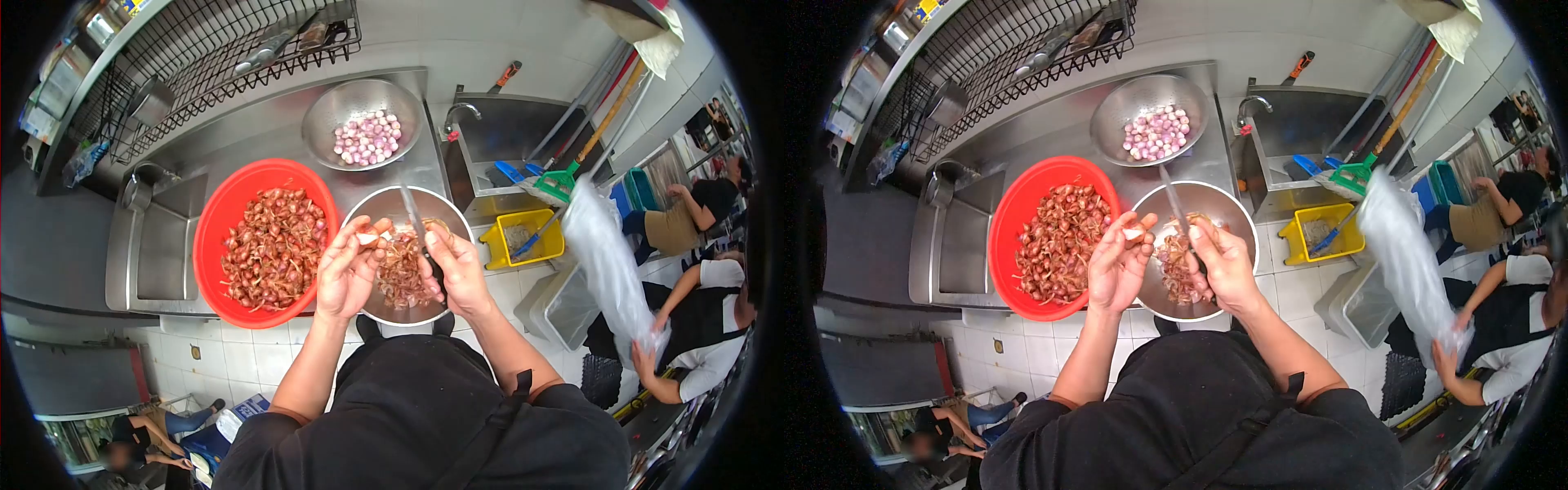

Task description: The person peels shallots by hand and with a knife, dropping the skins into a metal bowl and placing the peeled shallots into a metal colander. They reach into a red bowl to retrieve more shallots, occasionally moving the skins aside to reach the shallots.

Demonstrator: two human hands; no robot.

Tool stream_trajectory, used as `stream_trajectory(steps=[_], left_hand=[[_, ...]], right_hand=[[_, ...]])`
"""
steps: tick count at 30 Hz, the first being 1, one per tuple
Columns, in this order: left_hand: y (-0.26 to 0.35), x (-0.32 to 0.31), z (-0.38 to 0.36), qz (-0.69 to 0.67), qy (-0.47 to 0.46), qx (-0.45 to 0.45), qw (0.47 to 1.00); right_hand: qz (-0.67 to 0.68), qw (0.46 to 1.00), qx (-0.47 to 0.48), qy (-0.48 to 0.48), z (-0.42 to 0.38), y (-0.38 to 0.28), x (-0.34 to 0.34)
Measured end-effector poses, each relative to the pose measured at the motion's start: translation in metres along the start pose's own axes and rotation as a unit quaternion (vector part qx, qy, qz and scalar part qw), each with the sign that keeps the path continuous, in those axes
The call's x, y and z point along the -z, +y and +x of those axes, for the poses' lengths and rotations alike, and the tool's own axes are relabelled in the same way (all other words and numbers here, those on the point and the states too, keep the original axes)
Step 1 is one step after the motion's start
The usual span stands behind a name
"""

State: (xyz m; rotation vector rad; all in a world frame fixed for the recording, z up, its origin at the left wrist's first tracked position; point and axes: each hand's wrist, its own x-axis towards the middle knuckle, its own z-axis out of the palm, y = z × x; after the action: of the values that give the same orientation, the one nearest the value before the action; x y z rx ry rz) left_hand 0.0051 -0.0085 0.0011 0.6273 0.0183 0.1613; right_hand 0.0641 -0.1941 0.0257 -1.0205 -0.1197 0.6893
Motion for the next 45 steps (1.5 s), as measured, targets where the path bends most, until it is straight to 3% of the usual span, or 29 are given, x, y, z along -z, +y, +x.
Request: stream_trajectory(steps=[1,2,3,4,5,6,7,9,10,12,16,20,23,27,32,35,36,39,43,45], left_hand=[[0.003,-0.001,0.000,0.000,0.001,-0.001,1.000],[0.005,-0.004,0.000,-0.016,0.006,0.006,1.000],[0.006,-0.006,-0.002,-0.033,0.013,0.015,0.999],[0.005,-0.002,-0.003,-0.033,0.013,0.015,0.999],[0.002,0.003,-0.002,0.010,0.009,-0.003,1.000],[0.002,0.004,-0.002,0.053,0.005,-0.021,0.998],[0.003,0.004,-0.002,0.053,0.005,-0.021,0.998],[0.003,0.004,-0.005,0.067,0.014,-0.009,0.998],[0.003,0.004,-0.005,0.067,0.015,-0.008,0.998],[0.001,0.005,-0.005,0.054,0.012,-0.021,0.998],[-0.003,-0.006,-0.004,0.099,0.020,-0.030,0.994],[-0.007,-0.009,-0.006,0.130,0.027,-0.056,0.990],[-0.009,-0.004,-0.005,0.148,0.021,-0.077,0.986],[-0.008,-0.005,-0.005,0.114,0.055,-0.073,0.989],[-0.021,-0.015,-0.010,0.091,0.062,-0.068,0.992],[-0.020,-0.016,-0.010,0.093,0.049,-0.072,0.992],[-0.018,-0.019,-0.011,0.093,0.043,-0.076,0.992],[-0.018,-0.019,-0.011,0.089,0.036,-0.087,0.992],[-0.015,-0.026,-0.012,0.126,0.042,-0.117,0.984],[-0.015,-0.027,-0.012,0.141,0.044,-0.125,0.981]], right_hand=[[-0.096,0.994,0.047,0.028,0.002,0.004,0.009],[-0.178,0.983,0.021,0.028,0.005,0.002,0.019],[-0.178,0.983,0.021,0.028,0.008,0.012,0.035],[-0.407,0.913,0.021,0.010,0.015,0.029,0.055],[-0.612,0.790,0.021,-0.008,0.019,0.038,0.065],[-0.624,0.781,-0.041,0.007,0.015,0.026,0.052],[-0.624,0.781,-0.041,0.006,0.013,0.027,0.051],[-0.487,0.873,0.020,0.006,0.007,0.032,0.050],[-0.487,0.873,0.018,0.006,0.004,0.027,0.041],[-0.336,0.935,0.112,-0.020,-0.003,0.010,0.018],[-0.271,0.951,0.117,-0.090,-0.011,-0.005,-0.004],[-0.259,0.947,0.156,-0.107,-0.007,-0.001,-0.016],[-0.277,0.951,0.100,-0.092,-0.010,-0.010,-0.023],[-0.335,0.933,0.108,-0.076,-0.010,-0.004,-0.018],[-0.291,0.925,0.233,-0.066,-0.002,0.013,-0.012],[-0.338,0.924,0.167,-0.069,-0.012,-0.005,-0.018],[-0.353,0.895,0.263,-0.073,-0.009,-0.003,-0.019],[-0.378,0.865,0.324,-0.062,-0.010,-0.003,-0.023],[-0.384,0.859,0.331,-0.073,-0.012,-0.003,-0.023],[-0.441,0.849,0.285,-0.058,-0.016,-0.002,-0.022]])
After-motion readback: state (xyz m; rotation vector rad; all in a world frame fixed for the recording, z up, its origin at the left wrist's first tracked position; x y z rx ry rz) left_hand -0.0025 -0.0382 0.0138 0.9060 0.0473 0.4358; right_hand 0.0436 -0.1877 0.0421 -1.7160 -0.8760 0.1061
